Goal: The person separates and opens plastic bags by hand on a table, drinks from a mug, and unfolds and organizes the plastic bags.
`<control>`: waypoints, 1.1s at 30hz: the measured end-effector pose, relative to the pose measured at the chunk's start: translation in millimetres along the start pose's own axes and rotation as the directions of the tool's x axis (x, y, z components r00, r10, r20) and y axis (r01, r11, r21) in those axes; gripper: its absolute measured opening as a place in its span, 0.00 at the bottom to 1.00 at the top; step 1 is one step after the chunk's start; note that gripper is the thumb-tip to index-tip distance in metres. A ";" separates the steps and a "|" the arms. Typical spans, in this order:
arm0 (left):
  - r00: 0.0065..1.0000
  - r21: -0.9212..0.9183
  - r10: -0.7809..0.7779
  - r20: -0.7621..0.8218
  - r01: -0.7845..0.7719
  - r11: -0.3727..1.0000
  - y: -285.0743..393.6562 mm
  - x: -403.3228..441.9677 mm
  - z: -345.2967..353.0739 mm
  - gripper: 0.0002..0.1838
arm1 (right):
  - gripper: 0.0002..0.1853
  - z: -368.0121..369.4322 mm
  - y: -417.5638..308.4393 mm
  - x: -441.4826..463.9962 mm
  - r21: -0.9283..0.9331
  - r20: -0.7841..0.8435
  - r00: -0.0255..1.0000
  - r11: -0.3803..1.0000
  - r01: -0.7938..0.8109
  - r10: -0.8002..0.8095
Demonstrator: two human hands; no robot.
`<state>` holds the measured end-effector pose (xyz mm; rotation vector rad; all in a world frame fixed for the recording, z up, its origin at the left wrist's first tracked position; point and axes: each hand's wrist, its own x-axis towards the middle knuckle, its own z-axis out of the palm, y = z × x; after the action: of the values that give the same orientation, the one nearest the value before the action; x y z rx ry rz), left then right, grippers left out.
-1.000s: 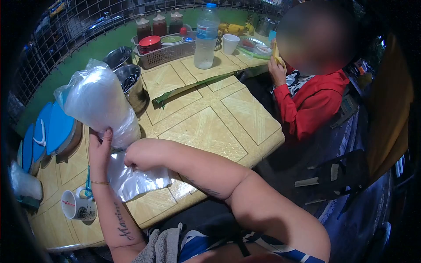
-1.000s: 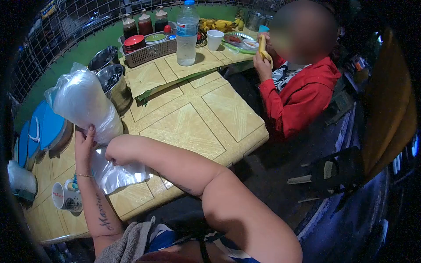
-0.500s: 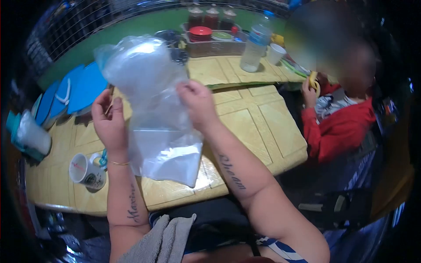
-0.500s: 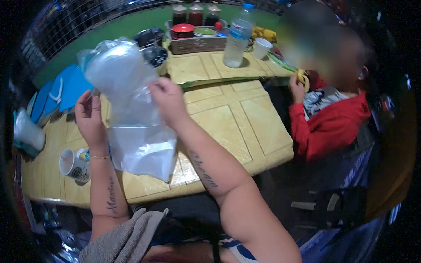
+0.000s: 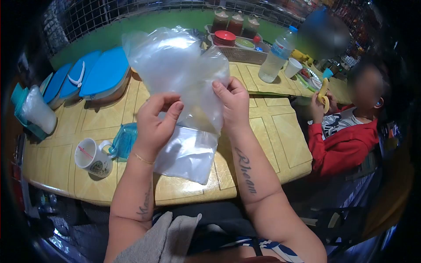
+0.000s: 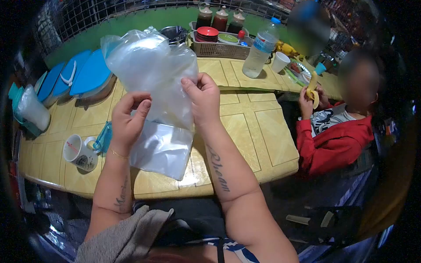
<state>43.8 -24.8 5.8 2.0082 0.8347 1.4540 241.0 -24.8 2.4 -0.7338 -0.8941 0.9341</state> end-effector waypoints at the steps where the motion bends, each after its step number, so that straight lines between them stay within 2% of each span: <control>1: 0.999 -0.072 -0.048 0.024 0.050 0.996 0.0 0.1 1.1 0.09 | 0.07 0.1 0.4 -1.6 -0.059 0.017 1.000 0.998 0.019 -0.018; 3: 0.988 -0.210 -0.131 0.077 0.144 0.967 -0.5 1.1 0.8 0.10 | 0.09 4.7 3.5 -3.1 -0.126 0.071 0.996 0.990 0.062 -0.054; 5: 0.974 -0.256 -0.193 0.119 0.218 0.942 -0.3 -0.9 -2.7 0.10 | 0.11 8.6 6.6 -6.4 -0.145 0.128 0.988 0.983 0.109 -0.090; 6: 0.964 -0.285 -0.217 0.151 0.253 0.924 0.4 -0.1 -0.8 0.10 | 0.08 7.7 9.7 -7.9 -0.262 0.178 0.980 0.956 0.133 -0.088; 8: 0.963 -0.260 -0.201 0.178 0.243 0.935 2.6 0.3 4.3 0.08 | 0.02 2.7 13.5 -10.3 -0.503 0.246 0.966 0.843 0.191 -0.072; 10: 0.947 -0.225 -0.229 0.223 0.278 0.934 2.8 -2.6 8.1 0.09 | 0.03 2.5 7.4 -11.3 -0.537 0.397 0.903 0.757 0.372 -0.162; 11: 0.946 -0.285 -0.243 0.215 0.298 0.911 -2.0 -3.1 11.3 0.08 | 0.05 9.5 9.8 -12.8 -0.346 0.393 0.882 0.848 0.402 -0.258; 13: 0.945 -0.364 -0.238 0.225 0.308 0.879 -12.9 -4.2 14.4 0.06 | 0.08 4.0 8.7 -9.3 -0.430 0.436 0.867 0.790 0.437 -0.242; 14: 0.949 -0.382 -0.216 0.228 0.292 0.877 -16.1 -3.6 13.8 0.07 | 0.12 3.7 10.5 -8.4 -0.401 0.413 0.858 0.786 0.471 -0.303; 15: 0.946 -0.396 -0.206 0.252 0.295 0.870 -16.8 -3.0 13.2 0.08 | 0.17 4.6 12.4 -9.0 -0.349 0.368 0.879 0.831 0.434 -0.305; 17: 0.940 -0.400 -0.199 0.276 0.301 0.866 -15.9 -2.1 11.0 0.11 | 0.22 3.8 9.8 -9.0 -0.326 0.356 0.883 0.845 0.423 -0.305; 20: 0.939 -0.386 -0.164 0.303 0.278 0.879 -17.7 -3.7 13.9 0.13 | 0.25 0.9 13.9 -6.0 -0.331 0.356 0.877 0.835 0.440 -0.322; 26: 0.927 -0.417 -0.222 0.303 0.339 0.843 -13.1 -8.4 19.7 0.13 | 0.26 0.7 19.0 -2.8 -0.163 0.331 0.862 0.877 0.453 -0.384; 29: 0.924 -0.392 -0.191 0.331 0.319 0.863 -25.1 -9.4 17.4 0.12 | 0.26 -1.4 24.0 -2.4 -0.073 0.314 0.894 0.931 0.358 -0.320; 33: 0.916 -0.364 -0.188 0.354 0.320 0.875 -20.6 -11.1 20.4 0.10 | 0.23 -9.7 29.6 6.5 0.032 0.161 0.979 0.992 0.124 -0.128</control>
<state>57.0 -20.2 -21.9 1.6655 0.5709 1.0241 241.1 -8.1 -24.7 -0.5808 -1.0598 0.8984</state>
